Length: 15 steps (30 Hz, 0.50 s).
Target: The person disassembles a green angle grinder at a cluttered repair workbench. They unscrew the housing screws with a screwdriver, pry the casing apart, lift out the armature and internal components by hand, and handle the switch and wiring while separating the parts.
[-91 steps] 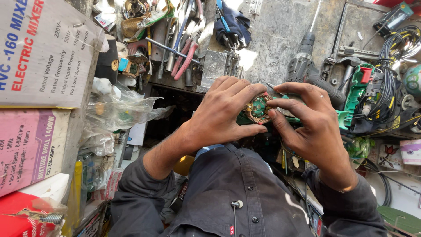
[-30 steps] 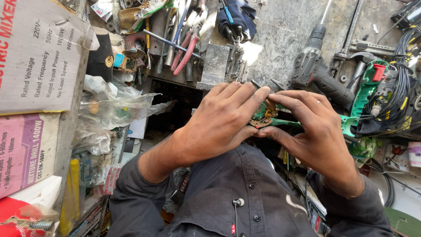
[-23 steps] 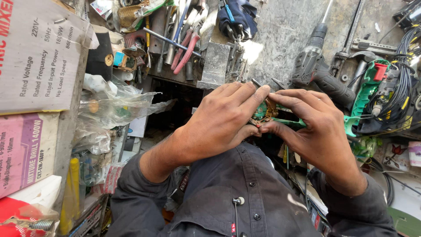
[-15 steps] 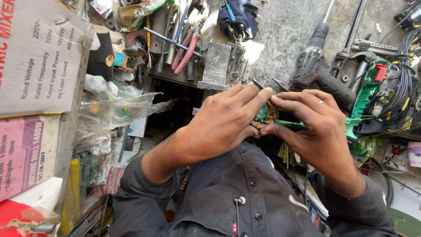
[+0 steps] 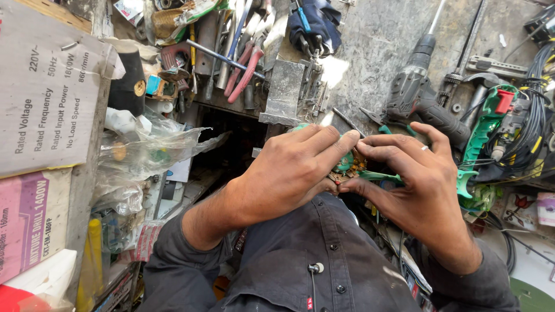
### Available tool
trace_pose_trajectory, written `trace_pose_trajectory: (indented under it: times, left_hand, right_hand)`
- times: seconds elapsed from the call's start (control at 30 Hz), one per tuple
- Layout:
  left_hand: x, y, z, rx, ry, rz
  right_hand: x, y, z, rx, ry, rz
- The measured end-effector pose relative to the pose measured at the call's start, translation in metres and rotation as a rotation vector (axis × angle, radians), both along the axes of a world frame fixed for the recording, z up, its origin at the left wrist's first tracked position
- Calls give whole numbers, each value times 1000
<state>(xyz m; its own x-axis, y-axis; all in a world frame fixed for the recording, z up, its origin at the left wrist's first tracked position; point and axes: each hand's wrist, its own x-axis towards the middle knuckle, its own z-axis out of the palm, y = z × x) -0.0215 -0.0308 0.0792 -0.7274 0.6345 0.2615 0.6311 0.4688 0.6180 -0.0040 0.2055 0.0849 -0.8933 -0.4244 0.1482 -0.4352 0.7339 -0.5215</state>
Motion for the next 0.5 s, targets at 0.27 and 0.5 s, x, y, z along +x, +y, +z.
trace_pose_trajectory:
  times: [0.27,0.5]
  left_hand:
    - [-1,0,-1,18,-9,1]
    - [-6,-1,4,1,-19,-28]
  right_hand:
    - [-1,0,0,-13,6,22]
    - [-2,-1,1,-26,19,4]
